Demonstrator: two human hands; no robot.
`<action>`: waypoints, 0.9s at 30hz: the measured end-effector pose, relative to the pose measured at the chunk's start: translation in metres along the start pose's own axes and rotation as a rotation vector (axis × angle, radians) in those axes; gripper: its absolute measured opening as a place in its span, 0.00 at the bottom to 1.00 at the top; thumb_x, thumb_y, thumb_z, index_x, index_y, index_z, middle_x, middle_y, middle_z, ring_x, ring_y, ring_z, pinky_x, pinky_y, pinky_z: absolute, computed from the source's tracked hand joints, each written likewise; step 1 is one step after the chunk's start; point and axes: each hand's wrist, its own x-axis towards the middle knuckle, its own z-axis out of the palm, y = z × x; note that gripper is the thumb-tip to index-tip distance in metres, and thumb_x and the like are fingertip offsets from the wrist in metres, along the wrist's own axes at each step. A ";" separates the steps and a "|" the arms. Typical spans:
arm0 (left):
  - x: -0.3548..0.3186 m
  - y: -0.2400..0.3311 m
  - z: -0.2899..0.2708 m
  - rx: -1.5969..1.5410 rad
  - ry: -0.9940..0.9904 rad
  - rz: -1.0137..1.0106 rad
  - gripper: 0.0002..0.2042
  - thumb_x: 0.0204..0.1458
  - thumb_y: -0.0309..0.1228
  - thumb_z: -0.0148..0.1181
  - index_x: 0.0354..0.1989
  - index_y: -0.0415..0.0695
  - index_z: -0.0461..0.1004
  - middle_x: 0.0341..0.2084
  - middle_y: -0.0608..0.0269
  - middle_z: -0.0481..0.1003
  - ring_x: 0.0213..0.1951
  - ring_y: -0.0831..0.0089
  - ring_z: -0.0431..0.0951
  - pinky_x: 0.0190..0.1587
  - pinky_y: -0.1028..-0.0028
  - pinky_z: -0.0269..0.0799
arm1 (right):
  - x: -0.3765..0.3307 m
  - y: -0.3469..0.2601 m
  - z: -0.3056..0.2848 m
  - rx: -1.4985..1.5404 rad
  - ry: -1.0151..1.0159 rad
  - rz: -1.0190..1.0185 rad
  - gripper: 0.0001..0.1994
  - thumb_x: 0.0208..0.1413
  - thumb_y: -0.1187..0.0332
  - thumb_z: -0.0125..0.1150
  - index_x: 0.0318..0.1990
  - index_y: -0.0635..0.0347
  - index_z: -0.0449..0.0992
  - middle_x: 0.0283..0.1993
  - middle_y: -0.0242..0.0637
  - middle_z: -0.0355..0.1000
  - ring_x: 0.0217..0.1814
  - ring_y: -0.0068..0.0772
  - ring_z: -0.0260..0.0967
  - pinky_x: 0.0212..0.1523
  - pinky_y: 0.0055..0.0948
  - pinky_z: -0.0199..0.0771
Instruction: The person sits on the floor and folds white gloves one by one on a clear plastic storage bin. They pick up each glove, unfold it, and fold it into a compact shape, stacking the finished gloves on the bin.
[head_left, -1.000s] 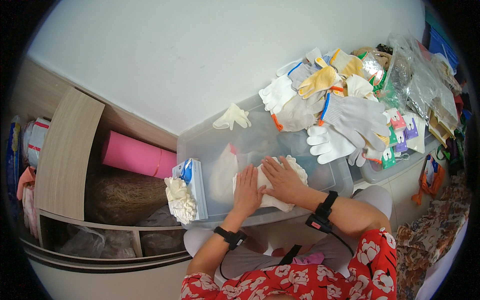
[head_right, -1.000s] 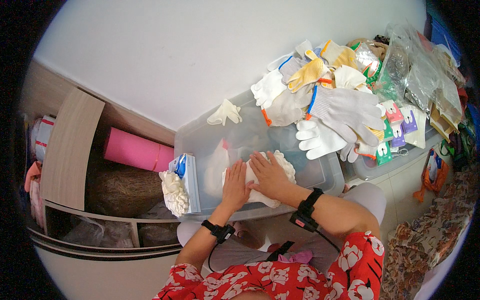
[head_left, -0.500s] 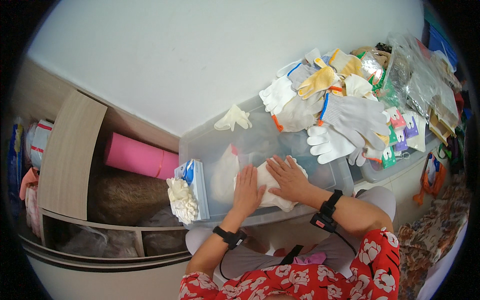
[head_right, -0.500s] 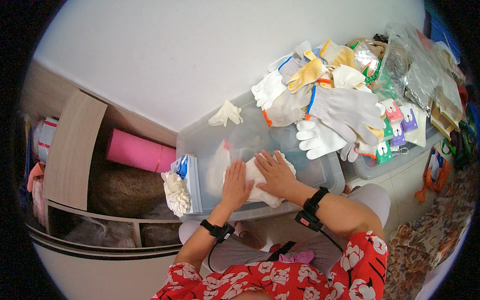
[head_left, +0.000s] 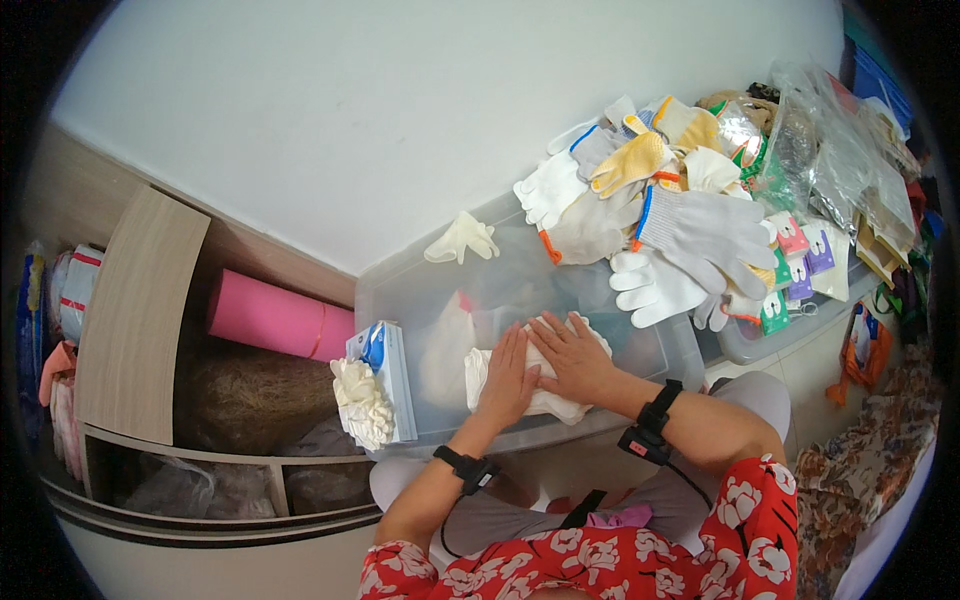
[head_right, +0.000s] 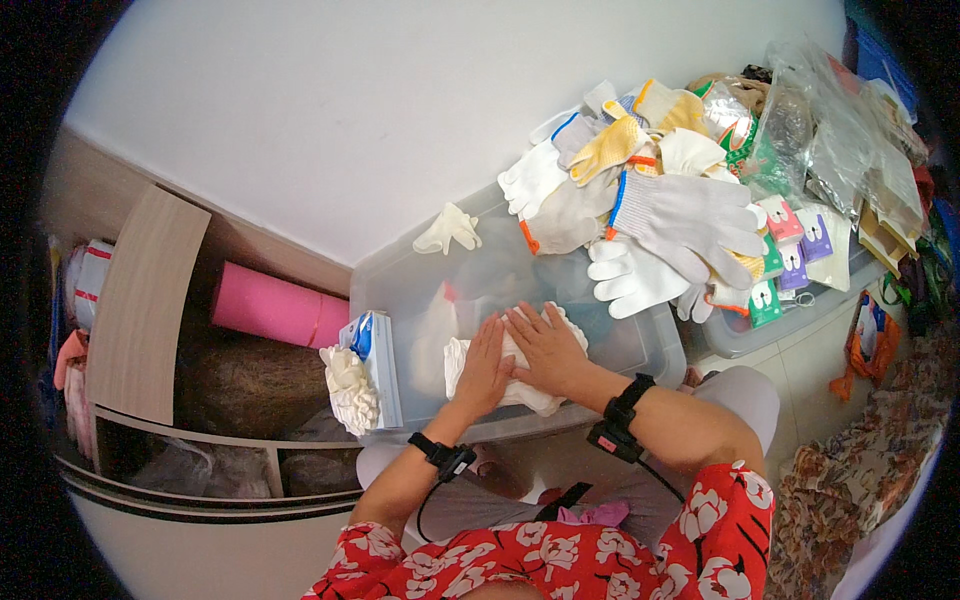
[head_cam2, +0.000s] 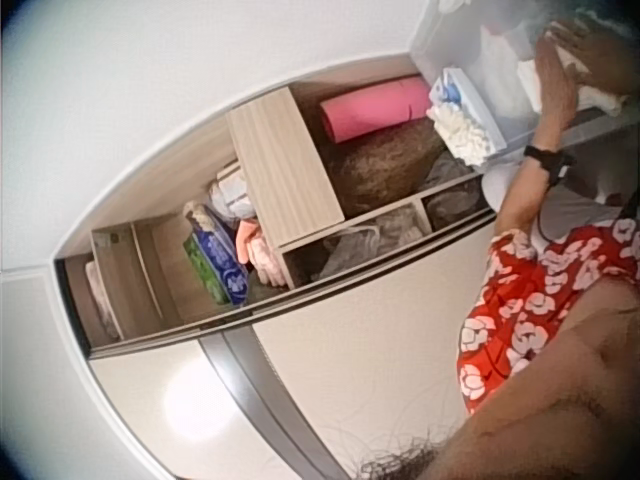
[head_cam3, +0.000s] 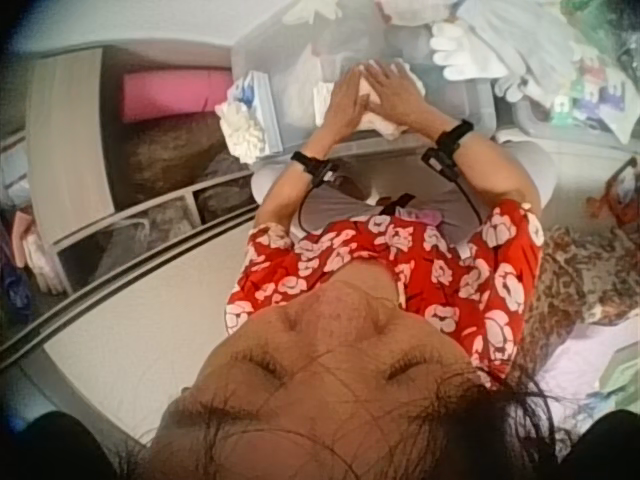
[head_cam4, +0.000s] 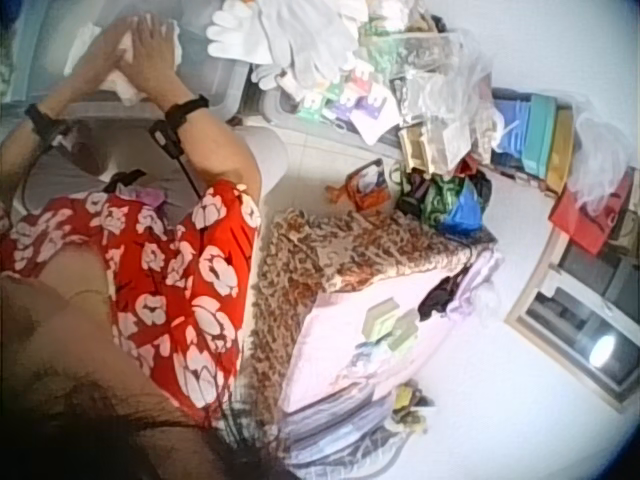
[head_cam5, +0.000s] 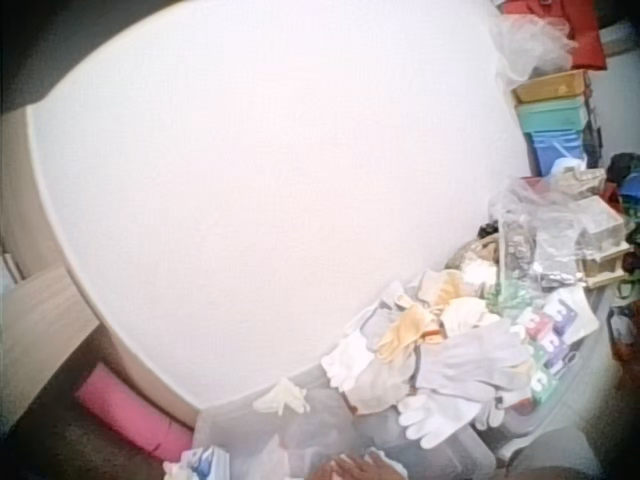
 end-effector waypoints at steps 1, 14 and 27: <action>-0.002 -0.001 -0.001 0.007 -0.024 -0.003 0.31 0.63 0.36 0.45 0.71 0.31 0.47 0.71 0.40 0.48 0.72 0.45 0.47 0.73 0.55 0.42 | 0.000 0.000 -0.002 -0.002 -0.026 0.005 0.40 0.59 0.42 0.50 0.71 0.63 0.57 0.77 0.41 0.48 0.80 0.43 0.38 0.76 0.53 0.35; -0.009 0.001 0.005 0.117 0.000 -0.078 0.31 0.63 0.38 0.45 0.73 0.39 0.48 0.73 0.49 0.48 0.74 0.52 0.47 0.72 0.47 0.36 | -0.001 0.000 -0.006 0.016 0.002 -0.012 0.41 0.55 0.44 0.55 0.69 0.65 0.59 0.76 0.44 0.49 0.80 0.43 0.39 0.75 0.53 0.40; -0.008 0.001 0.004 0.116 -0.027 -0.079 0.32 0.63 0.38 0.45 0.73 0.37 0.46 0.74 0.49 0.45 0.74 0.52 0.44 0.72 0.48 0.37 | -0.003 0.001 -0.010 0.017 -0.020 -0.019 0.40 0.57 0.45 0.53 0.70 0.64 0.57 0.77 0.44 0.47 0.80 0.44 0.39 0.75 0.53 0.40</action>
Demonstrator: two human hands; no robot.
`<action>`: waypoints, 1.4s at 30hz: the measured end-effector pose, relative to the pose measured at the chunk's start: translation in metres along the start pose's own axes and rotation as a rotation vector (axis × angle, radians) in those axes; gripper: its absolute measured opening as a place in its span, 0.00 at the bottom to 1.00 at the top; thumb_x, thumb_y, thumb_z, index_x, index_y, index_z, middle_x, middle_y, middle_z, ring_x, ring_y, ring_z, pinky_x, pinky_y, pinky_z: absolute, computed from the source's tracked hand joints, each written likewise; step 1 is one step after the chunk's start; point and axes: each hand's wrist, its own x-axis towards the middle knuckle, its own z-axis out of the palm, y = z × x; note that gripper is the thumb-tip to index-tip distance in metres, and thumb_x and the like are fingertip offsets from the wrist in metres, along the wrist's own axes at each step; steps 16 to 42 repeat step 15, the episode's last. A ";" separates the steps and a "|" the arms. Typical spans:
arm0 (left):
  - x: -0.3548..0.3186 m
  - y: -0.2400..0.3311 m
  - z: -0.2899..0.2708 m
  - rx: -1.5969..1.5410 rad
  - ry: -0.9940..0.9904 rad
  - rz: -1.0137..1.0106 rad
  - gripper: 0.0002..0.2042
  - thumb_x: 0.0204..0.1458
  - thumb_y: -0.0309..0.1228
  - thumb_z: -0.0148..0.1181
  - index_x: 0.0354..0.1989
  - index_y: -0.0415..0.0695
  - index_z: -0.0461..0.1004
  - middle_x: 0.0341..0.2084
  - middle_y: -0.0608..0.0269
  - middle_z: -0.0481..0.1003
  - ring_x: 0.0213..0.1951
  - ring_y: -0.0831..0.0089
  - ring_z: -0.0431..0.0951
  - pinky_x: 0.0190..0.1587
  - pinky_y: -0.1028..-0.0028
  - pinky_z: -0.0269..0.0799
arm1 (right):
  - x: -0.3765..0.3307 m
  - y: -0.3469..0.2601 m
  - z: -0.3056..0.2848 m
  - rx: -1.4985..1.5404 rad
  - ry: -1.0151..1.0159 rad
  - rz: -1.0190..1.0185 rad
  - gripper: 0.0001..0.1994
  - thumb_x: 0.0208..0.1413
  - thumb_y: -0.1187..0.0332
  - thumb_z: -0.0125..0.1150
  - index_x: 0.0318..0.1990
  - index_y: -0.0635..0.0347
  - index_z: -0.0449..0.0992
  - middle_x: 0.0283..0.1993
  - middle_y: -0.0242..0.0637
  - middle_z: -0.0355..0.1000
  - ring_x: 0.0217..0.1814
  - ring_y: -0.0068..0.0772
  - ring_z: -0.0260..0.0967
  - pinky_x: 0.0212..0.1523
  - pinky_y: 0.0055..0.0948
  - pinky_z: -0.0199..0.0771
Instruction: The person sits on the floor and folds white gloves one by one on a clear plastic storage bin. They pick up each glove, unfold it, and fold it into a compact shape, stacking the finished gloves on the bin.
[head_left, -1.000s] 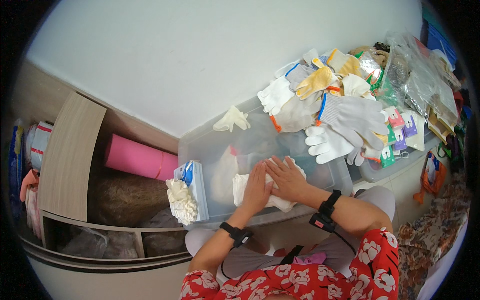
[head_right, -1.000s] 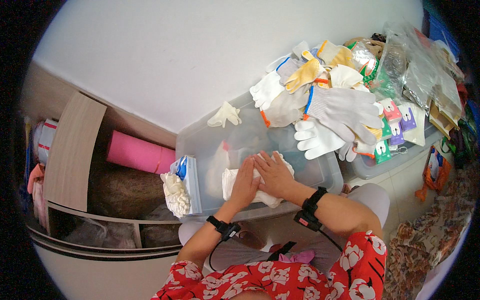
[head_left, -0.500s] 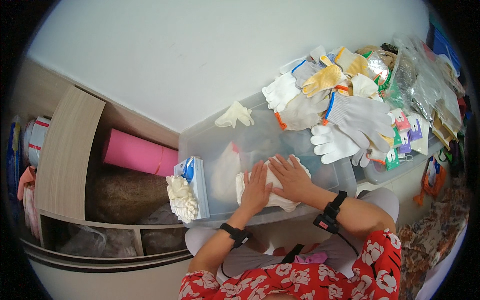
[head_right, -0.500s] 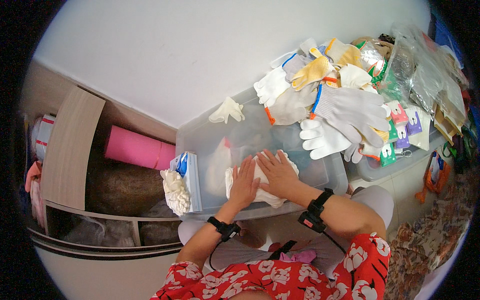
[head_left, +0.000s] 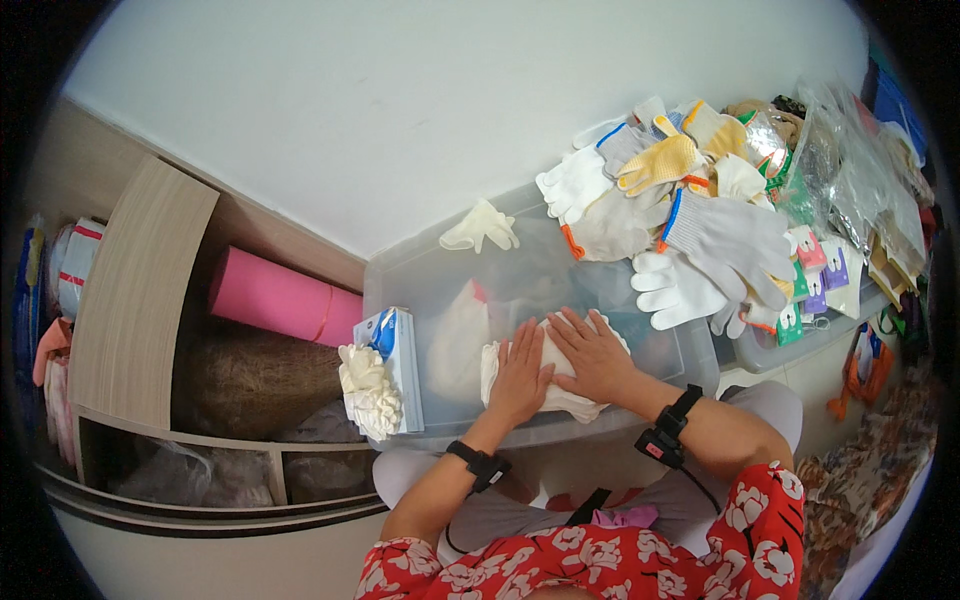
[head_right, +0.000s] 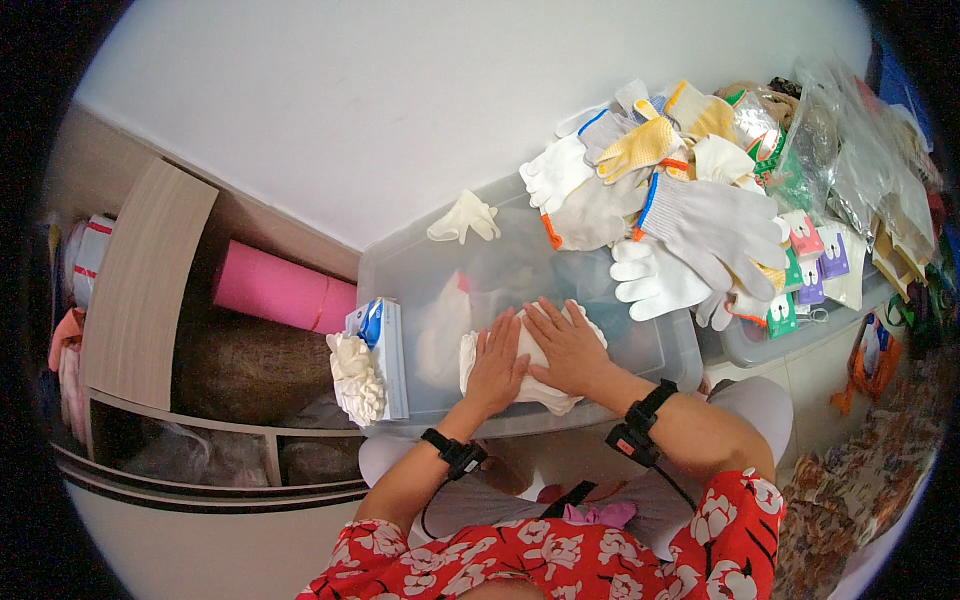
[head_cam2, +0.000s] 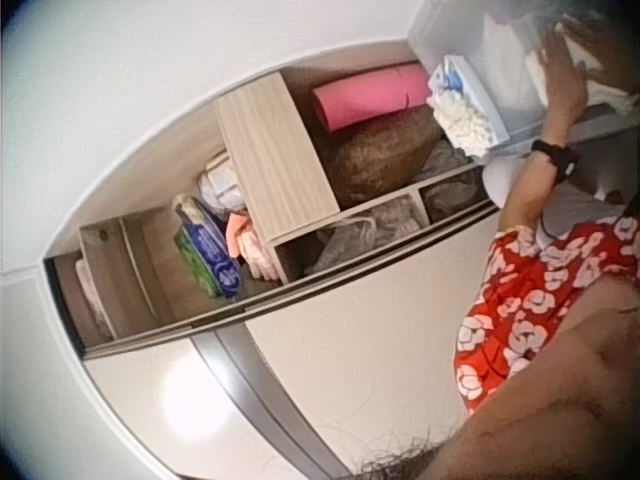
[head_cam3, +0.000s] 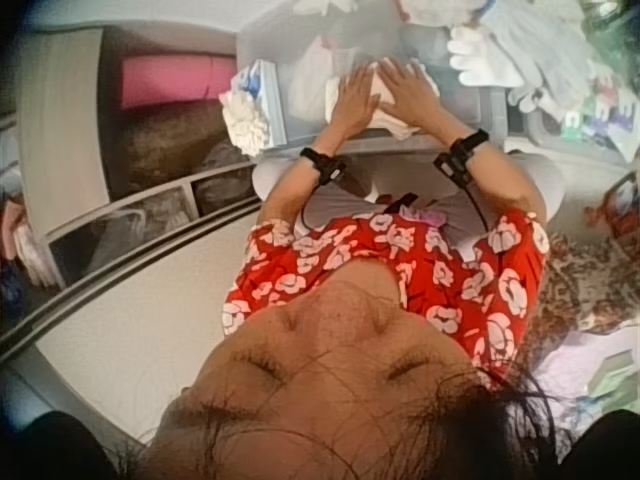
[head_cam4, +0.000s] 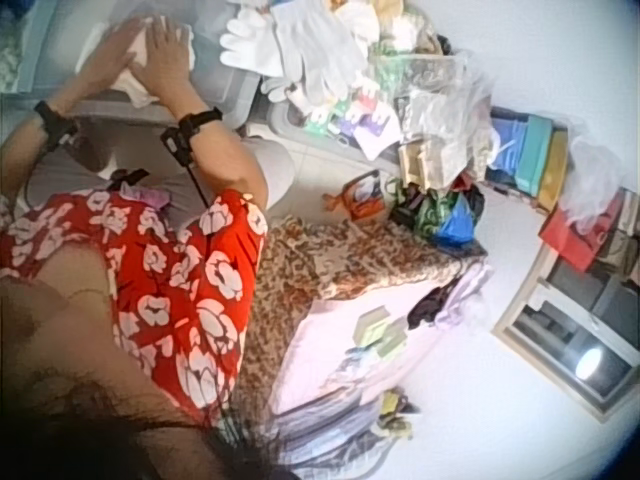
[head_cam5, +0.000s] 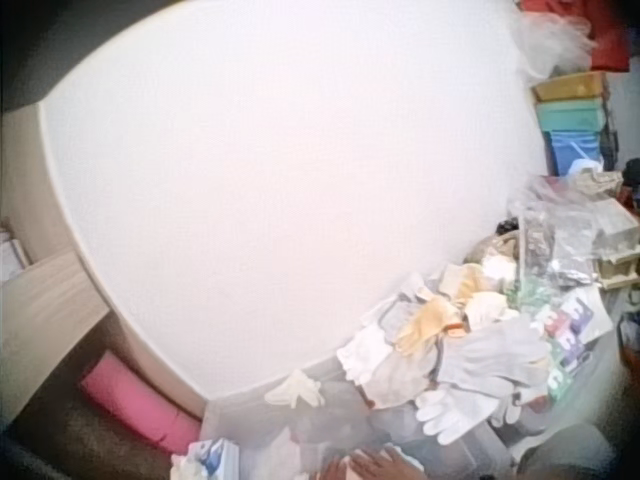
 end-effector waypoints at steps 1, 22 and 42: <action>-0.001 -0.001 0.000 0.010 0.002 0.004 0.32 0.63 0.38 0.45 0.73 0.37 0.46 0.74 0.49 0.45 0.74 0.52 0.44 0.72 0.48 0.37 | 0.000 0.000 0.001 -0.006 0.007 -0.006 0.40 0.57 0.45 0.53 0.70 0.64 0.56 0.77 0.43 0.48 0.80 0.44 0.39 0.75 0.53 0.40; -0.008 -0.023 0.022 0.166 -0.051 0.089 0.39 0.58 0.46 0.52 0.75 0.44 0.44 0.75 0.51 0.43 0.75 0.52 0.38 0.73 0.48 0.31 | 0.016 -0.043 -0.011 0.047 -0.023 -0.133 0.39 0.56 0.48 0.60 0.69 0.64 0.59 0.75 0.47 0.51 0.81 0.44 0.35 0.76 0.55 0.35; -0.008 -0.023 0.022 0.166 -0.051 0.089 0.39 0.58 0.46 0.52 0.75 0.44 0.44 0.75 0.51 0.43 0.75 0.52 0.38 0.73 0.48 0.31 | 0.016 -0.043 -0.011 0.047 -0.023 -0.133 0.39 0.56 0.48 0.60 0.69 0.64 0.59 0.75 0.47 0.51 0.81 0.44 0.35 0.76 0.55 0.35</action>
